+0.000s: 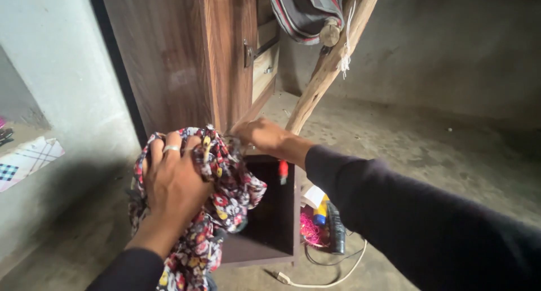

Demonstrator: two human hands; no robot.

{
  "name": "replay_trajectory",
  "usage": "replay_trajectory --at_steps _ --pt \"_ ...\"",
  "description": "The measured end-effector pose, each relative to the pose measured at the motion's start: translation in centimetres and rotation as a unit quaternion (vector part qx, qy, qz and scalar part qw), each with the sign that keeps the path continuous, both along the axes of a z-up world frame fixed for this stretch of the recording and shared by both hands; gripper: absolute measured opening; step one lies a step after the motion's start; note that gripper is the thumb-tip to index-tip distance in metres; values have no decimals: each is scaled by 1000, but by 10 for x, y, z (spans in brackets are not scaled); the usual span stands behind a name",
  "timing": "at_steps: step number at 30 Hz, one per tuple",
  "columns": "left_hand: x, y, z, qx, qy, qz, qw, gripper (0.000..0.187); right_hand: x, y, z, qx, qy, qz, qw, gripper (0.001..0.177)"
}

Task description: The person wipes the exterior of a wooden cabinet with a floral cloth, then opens a drawer and removes several small items including a pink fluffy object and a cable. The person continues to wipe the drawer front and surrounding cabinet surfaces with the cloth.

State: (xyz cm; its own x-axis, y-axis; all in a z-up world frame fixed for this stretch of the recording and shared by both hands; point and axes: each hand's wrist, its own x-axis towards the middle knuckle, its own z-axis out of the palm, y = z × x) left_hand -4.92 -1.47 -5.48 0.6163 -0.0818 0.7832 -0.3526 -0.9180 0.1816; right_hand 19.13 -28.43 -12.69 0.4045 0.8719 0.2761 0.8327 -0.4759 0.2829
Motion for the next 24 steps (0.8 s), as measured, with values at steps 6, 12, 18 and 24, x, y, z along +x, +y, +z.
replay_trajectory --at_steps 6,12,18,24 --pt "-10 0 40 -141 261 79 952 30 -181 67 109 94 261 -447 850 42" --pt "86 18 39 -95 292 129 943 34 -107 41 55 46 160 -334 928 54" --pt "107 32 42 -133 346 171 913 43 -194 82 124 108 287 -415 856 76" --pt "116 23 34 -34 209 62 975 41 -175 76 113 78 261 -403 874 74"
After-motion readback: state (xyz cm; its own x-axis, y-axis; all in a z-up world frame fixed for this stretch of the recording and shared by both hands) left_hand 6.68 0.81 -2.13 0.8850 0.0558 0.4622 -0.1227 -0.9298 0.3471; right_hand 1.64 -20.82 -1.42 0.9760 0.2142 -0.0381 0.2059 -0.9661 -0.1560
